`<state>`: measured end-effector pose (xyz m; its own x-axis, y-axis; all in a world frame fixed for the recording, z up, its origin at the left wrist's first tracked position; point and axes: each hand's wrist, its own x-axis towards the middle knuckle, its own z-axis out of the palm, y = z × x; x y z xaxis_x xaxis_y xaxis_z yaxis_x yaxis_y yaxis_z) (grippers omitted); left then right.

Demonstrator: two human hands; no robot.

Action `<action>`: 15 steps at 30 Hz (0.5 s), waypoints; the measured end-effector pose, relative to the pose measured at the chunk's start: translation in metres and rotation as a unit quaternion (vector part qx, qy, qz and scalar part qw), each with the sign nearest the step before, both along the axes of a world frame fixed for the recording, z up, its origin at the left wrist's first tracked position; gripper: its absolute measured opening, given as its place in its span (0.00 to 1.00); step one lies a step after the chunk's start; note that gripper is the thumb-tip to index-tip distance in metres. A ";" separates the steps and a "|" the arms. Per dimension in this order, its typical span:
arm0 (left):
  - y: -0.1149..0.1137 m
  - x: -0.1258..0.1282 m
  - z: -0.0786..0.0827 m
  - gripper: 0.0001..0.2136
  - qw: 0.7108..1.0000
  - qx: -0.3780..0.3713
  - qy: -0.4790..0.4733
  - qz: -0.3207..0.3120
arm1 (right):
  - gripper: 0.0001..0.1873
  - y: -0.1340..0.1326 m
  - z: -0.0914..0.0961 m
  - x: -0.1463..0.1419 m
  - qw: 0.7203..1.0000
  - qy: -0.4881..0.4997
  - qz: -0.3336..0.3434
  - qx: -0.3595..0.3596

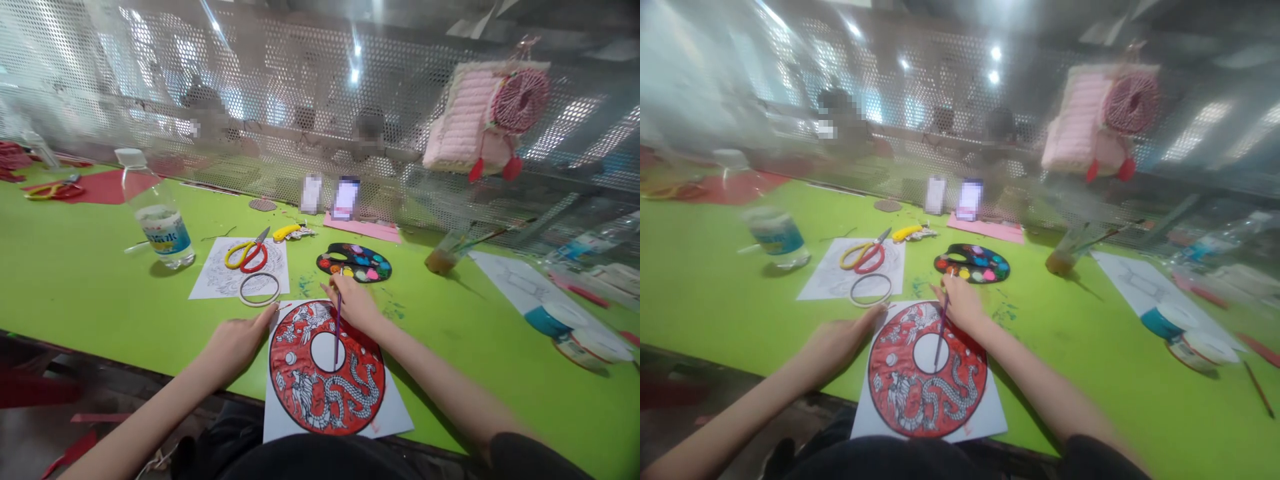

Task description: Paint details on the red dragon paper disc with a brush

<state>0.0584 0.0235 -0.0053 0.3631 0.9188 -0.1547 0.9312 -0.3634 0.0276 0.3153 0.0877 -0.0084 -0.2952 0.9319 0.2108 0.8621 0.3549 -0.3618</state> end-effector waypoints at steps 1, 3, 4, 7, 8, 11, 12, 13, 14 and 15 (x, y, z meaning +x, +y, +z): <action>-0.001 0.000 0.000 0.21 1.000 0.000 -0.002 -0.002 | 0.13 -0.001 0.001 0.000 1.000 -0.006 -0.005 -0.001; -0.002 -0.001 0.001 0.21 1.000 0.001 -0.007 -0.003 | 0.13 -0.002 0.002 0.000 1.000 -0.012 -0.009 -0.004; -0.002 -0.001 0.001 0.22 1.000 0.002 -0.009 -0.002 | 0.14 -0.003 0.002 -0.001 1.000 -0.013 -0.008 -0.006; -0.002 -0.002 -0.001 0.22 1.000 0.004 -0.015 0.004 | 0.14 -0.005 0.002 -0.002 1.000 -0.005 0.001 -0.023; -0.001 -0.002 -0.002 0.22 1.000 0.003 -0.017 0.006 | 0.14 -0.005 0.002 -0.001 1.000 0.000 0.003 -0.030; 0.000 -0.003 -0.004 0.22 1.000 -0.002 -0.029 0.010 | 0.15 -0.004 0.004 0.001 0.999 0.014 -0.001 -0.052; 0.000 -0.003 -0.005 0.23 0.999 -0.005 -0.035 0.012 | 0.15 -0.004 0.006 0.002 0.998 0.017 -0.004 -0.058; 0.000 -0.003 -0.005 0.23 0.999 -0.009 -0.042 0.015 | 0.15 -0.003 0.007 0.004 0.998 0.019 -0.007 -0.064; 0.000 -0.003 -0.005 0.23 0.998 -0.013 -0.052 0.019 | 0.15 -0.003 0.009 0.005 0.997 0.019 -0.011 -0.069; 0.000 -0.003 -0.004 0.23 0.998 -0.017 -0.062 0.026 | 0.16 -0.002 0.012 0.006 0.997 0.019 -0.016 -0.072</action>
